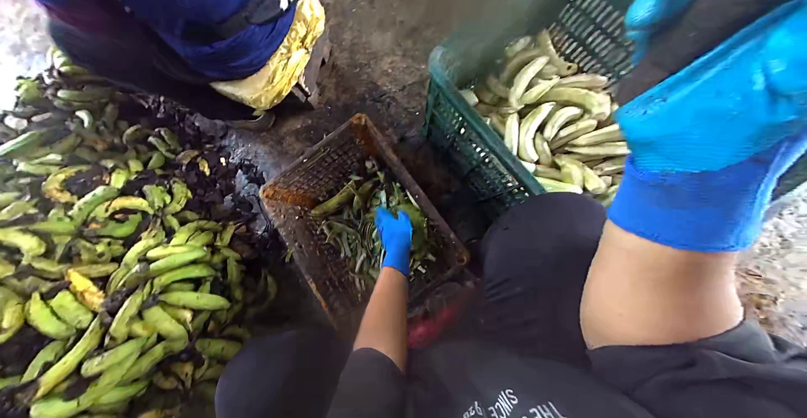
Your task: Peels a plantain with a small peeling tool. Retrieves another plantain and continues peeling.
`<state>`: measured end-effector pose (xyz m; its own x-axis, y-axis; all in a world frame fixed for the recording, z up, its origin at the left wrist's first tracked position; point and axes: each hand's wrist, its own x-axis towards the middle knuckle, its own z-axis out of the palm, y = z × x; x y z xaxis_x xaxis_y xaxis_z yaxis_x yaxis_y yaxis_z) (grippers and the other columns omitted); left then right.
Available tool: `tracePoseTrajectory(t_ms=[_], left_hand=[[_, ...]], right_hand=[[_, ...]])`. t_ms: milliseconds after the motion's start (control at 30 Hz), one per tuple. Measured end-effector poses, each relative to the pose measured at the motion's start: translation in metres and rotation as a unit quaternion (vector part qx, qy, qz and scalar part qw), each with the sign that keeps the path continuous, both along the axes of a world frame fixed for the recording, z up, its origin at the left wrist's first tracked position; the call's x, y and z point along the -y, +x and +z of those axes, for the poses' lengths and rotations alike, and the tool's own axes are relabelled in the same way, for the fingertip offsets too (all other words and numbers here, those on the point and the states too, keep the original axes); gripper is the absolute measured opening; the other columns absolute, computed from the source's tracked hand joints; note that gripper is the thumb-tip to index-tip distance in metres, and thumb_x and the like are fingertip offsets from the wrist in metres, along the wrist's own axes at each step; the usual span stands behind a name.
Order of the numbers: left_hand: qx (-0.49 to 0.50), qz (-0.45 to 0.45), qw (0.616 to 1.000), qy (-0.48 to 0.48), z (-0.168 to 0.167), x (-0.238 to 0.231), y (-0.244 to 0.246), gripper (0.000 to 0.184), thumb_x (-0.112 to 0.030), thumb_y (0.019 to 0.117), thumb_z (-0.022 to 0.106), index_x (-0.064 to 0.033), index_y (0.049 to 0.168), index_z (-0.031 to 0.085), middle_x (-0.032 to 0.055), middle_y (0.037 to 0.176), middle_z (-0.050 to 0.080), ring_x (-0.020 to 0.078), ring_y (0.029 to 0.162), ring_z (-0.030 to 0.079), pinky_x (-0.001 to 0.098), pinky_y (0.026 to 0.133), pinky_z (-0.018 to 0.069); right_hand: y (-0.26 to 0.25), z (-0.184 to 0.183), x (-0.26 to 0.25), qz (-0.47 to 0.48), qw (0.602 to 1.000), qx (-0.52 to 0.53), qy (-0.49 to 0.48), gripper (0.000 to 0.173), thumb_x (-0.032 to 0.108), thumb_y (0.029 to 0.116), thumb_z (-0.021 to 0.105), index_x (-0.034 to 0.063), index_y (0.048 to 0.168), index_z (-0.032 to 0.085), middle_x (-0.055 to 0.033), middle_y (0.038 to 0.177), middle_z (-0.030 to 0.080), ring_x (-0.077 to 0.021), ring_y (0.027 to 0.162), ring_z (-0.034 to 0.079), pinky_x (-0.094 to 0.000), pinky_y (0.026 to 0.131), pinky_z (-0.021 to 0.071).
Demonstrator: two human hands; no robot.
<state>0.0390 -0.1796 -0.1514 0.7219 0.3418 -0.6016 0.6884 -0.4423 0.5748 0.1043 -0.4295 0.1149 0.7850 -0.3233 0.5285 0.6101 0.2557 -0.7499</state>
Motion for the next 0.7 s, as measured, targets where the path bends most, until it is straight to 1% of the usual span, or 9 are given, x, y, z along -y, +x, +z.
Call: tracePoseTrajectory(t_ms=[100,200,300,400,500,567,600,633,700], left_hand=[[-0.050,0.110,0.992,0.021,-0.030,0.013,0.001,0.093,-0.037,0.0931,0.071,0.0030,0.157,0.017,0.0327,0.151,0.040,0.0440,0.138,0.044,0.0566,0.111,0.0420],[-0.145,-0.009,0.982,0.120,-0.036,0.017,0.011,0.092,-0.046,0.0901,0.071,0.0057,0.153,0.029,0.0287,0.146,0.049,0.0400,0.133,0.053,0.0562,0.105,0.0481],[-0.139,-0.050,0.978,0.144,-0.037,0.006,0.015,0.097,-0.044,0.0859,0.076,-0.0033,0.157,0.024,0.0245,0.142,0.055,0.0398,0.128,0.058,0.0611,0.101,0.0492],[-0.003,0.030,0.999,0.032,-0.034,-0.026,0.014,0.106,-0.018,0.0816,0.083,-0.0041,0.160,0.012,0.0293,0.145,0.050,0.0439,0.130,0.055,0.0626,0.103,0.0472],[0.181,0.061,0.974,-0.121,-0.004,-0.066,0.008,0.110,0.000,0.0773,0.080,-0.0033,0.161,0.008,0.0234,0.158,0.035,0.0287,0.142,0.044,0.0437,0.115,0.0430],[0.274,0.084,0.939,-0.192,0.028,-0.083,-0.003,0.098,0.006,0.0761,0.075,0.0016,0.157,0.020,0.0232,0.147,0.047,0.0232,0.128,0.056,0.0375,0.105,0.0507],[0.310,0.088,0.923,-0.212,0.041,-0.091,-0.010,0.087,0.005,0.0788,0.071,0.0022,0.154,0.027,0.0215,0.140,0.054,0.0203,0.120,0.061,0.0353,0.099,0.0539],[0.342,0.081,0.910,-0.219,0.050,-0.099,-0.014,0.074,0.002,0.0830,0.064,0.0019,0.151,0.035,0.0187,0.134,0.058,0.0171,0.112,0.064,0.0332,0.094,0.0556],[0.342,0.028,0.917,-0.203,0.070,-0.112,-0.014,0.059,-0.009,0.0922,0.058,-0.0016,0.149,0.044,0.0153,0.131,0.063,0.0167,0.112,0.065,0.0343,0.094,0.0551]], right_hand=[[0.002,0.008,-0.014,-0.007,1.000,-0.023,0.002,0.020,0.018,0.1084,0.038,0.0042,0.117,0.050,-0.0067,0.095,0.071,-0.0197,0.078,0.071,-0.0332,0.071,0.0629],[0.002,0.014,-0.025,-0.008,0.999,-0.041,-0.003,0.031,0.015,0.1071,0.040,-0.0005,0.133,0.049,-0.0043,0.097,0.070,-0.0148,0.076,0.069,-0.0294,0.069,0.0618],[-0.009,0.010,-0.033,0.066,0.993,-0.097,-0.003,0.038,0.027,0.1118,0.036,0.0082,0.143,0.047,-0.0034,0.105,0.068,-0.0107,0.083,0.068,-0.0241,0.071,0.0597],[-0.008,0.010,-0.041,0.095,0.986,-0.138,-0.003,0.040,0.027,0.1108,0.041,0.0056,0.142,0.052,-0.0045,0.101,0.069,-0.0096,0.078,0.068,-0.0212,0.067,0.0590],[-0.007,0.016,-0.043,0.095,0.990,-0.100,0.006,0.035,0.020,0.1117,0.029,0.0049,0.133,0.052,-0.0032,0.098,0.070,-0.0131,0.081,0.070,-0.0277,0.073,0.0615],[-0.001,0.010,-0.044,0.099,0.989,-0.104,0.030,0.039,0.021,0.1116,0.023,0.0094,0.125,0.058,0.0003,0.092,0.071,-0.0129,0.078,0.070,-0.0287,0.070,0.0618],[0.008,-0.016,-0.039,0.144,0.987,-0.061,0.047,0.042,0.021,0.1123,0.021,0.0069,0.131,0.056,-0.0032,0.100,0.072,-0.0158,0.085,0.071,-0.0318,0.075,0.0624],[0.029,-0.062,-0.026,0.230,0.971,0.057,0.035,0.048,0.021,0.1128,0.018,-0.0038,0.146,0.042,-0.0160,0.120,0.066,-0.0251,0.103,0.069,-0.0396,0.087,0.0611],[0.037,-0.091,-0.031,0.211,0.977,0.012,0.037,0.049,0.017,0.1125,0.015,-0.0076,0.147,0.039,-0.0227,0.121,0.064,-0.0307,0.103,0.069,-0.0458,0.086,0.0614]])
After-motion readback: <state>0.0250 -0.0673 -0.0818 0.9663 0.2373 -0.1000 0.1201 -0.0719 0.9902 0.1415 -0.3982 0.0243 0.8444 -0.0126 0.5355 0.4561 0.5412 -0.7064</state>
